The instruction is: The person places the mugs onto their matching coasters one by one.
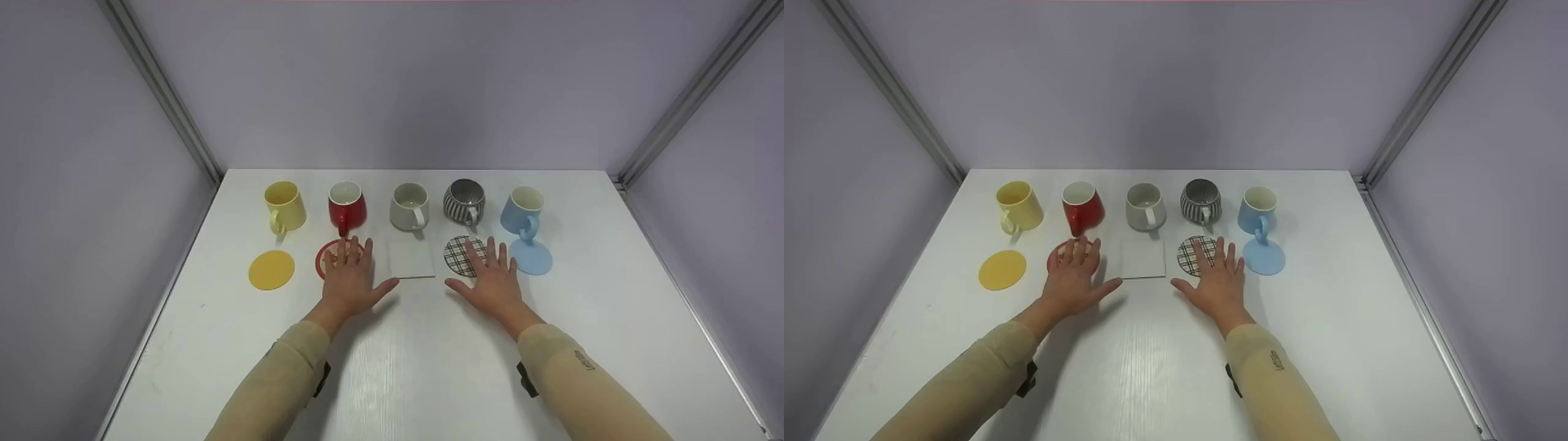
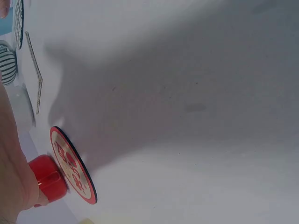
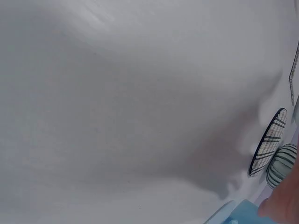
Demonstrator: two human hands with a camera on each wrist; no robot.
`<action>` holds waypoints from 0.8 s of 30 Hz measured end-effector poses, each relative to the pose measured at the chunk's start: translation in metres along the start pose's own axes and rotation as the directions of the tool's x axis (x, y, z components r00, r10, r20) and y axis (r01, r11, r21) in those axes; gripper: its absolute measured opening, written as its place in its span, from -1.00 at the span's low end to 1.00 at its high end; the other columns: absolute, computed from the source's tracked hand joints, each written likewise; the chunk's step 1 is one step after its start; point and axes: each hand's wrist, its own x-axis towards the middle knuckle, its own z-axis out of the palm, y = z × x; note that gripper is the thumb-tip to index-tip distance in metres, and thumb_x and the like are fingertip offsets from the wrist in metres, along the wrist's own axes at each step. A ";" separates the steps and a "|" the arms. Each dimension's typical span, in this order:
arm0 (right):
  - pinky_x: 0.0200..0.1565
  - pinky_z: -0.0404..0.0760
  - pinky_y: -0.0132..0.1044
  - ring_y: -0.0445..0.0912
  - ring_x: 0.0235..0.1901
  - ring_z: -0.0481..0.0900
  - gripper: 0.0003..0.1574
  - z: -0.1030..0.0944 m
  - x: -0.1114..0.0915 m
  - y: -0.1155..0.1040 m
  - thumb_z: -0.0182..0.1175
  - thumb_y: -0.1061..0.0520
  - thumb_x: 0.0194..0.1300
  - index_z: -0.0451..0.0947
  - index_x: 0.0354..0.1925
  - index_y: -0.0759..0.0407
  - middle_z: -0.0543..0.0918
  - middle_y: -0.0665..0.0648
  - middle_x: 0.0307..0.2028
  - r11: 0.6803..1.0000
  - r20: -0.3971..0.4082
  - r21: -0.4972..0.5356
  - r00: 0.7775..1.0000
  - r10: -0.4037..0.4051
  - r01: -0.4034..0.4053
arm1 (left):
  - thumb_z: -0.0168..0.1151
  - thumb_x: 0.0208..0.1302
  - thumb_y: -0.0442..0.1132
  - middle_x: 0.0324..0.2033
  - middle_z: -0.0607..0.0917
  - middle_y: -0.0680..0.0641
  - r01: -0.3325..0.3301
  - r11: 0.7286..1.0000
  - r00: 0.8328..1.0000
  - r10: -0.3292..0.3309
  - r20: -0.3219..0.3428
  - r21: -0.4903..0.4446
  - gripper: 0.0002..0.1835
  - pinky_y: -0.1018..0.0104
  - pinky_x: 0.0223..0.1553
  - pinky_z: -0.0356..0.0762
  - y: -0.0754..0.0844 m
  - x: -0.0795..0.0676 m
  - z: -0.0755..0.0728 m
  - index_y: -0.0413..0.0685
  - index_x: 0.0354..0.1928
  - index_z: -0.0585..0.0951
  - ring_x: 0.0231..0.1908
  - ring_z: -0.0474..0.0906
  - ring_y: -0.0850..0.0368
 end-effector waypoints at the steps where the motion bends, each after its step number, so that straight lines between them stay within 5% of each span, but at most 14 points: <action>1: 0.52 -0.18 0.48 0.48 0.61 -0.27 0.29 -0.001 -0.001 0.001 0.14 -0.60 0.37 -0.06 0.73 -0.02 -0.22 0.49 0.65 1.000 0.003 0.001 1.000 0.004 -0.004 | -0.29 0.34 0.68 0.66 0.04 -0.28 -0.001 1.000 1.000 0.001 0.000 0.011 0.19 -0.44 0.54 -0.13 0.001 0.001 0.000 -0.04 0.72 0.00 0.64 -0.14 -0.36; 24: 0.49 -0.17 0.52 0.52 0.60 -0.29 0.32 -0.028 -0.016 0.048 0.11 -0.60 0.40 -0.13 0.73 0.03 -0.26 0.52 0.65 0.997 -0.028 -0.021 0.997 0.071 -0.072 | -0.28 0.33 0.70 0.67 0.01 -0.27 -0.088 0.996 0.996 0.088 0.008 0.016 0.20 -0.39 0.56 -0.17 0.053 0.027 0.006 -0.01 0.73 -0.03 0.64 -0.15 -0.33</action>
